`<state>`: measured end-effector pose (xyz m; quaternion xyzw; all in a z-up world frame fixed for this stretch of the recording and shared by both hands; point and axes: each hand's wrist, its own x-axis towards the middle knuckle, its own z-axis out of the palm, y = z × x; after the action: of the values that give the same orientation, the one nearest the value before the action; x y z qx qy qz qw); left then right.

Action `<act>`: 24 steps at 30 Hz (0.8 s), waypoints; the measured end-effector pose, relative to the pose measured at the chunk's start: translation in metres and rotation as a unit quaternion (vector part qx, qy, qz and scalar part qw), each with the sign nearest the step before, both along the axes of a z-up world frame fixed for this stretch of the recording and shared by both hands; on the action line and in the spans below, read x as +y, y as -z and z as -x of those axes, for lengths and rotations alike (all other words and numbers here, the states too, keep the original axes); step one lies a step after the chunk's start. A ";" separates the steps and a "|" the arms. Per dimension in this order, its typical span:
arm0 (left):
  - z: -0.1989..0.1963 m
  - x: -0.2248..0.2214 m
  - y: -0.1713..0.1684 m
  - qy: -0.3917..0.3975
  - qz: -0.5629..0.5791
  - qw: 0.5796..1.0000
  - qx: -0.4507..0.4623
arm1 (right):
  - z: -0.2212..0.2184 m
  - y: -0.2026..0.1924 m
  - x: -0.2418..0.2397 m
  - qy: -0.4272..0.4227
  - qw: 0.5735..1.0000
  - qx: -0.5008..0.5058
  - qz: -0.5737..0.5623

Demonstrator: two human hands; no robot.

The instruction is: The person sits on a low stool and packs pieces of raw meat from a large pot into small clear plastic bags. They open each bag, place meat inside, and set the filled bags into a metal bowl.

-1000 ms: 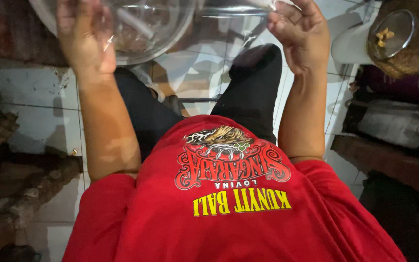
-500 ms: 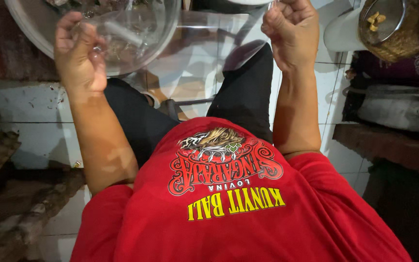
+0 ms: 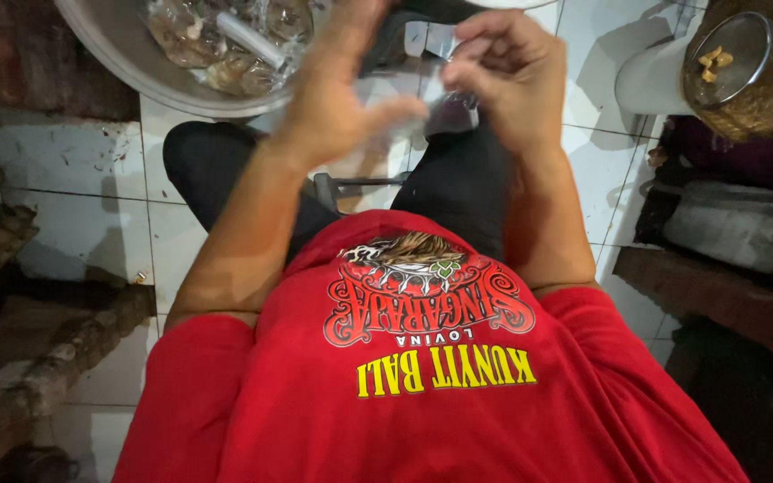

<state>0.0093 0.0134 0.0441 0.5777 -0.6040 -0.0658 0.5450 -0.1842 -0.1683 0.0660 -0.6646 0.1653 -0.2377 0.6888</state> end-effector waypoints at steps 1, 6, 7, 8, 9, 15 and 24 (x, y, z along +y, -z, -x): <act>0.011 -0.011 -0.003 0.019 -0.069 0.995 0.069 | -0.004 -0.001 0.005 -0.007 1.000 0.009 0.015; 0.038 -0.029 0.001 0.076 -0.091 0.942 0.313 | -0.006 -0.005 0.004 0.009 0.999 -0.024 0.027; 0.039 -0.029 0.005 0.064 -0.090 0.941 0.318 | -0.004 -0.004 0.001 0.007 0.999 -0.023 0.021; 0.038 -0.028 0.008 0.050 -0.089 0.941 0.322 | -0.003 -0.002 -0.002 0.004 1.000 -0.023 0.016; 0.036 -0.027 0.011 0.037 -0.088 0.941 0.326 | -0.002 0.001 -0.003 -0.004 1.000 0.005 -0.005; 0.031 -0.022 0.013 -0.140 -0.019 0.988 0.059 | -0.001 0.028 0.003 0.030 0.999 0.037 -0.011; 0.039 -0.022 0.009 -0.032 -0.167 0.903 0.394 | -0.020 0.046 0.031 0.044 0.985 0.039 0.163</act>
<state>-0.0298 -0.0085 0.0349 0.6061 -0.3016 -0.3705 0.6359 -0.1645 -0.1372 0.0199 -0.7689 0.1805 -0.2652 0.5530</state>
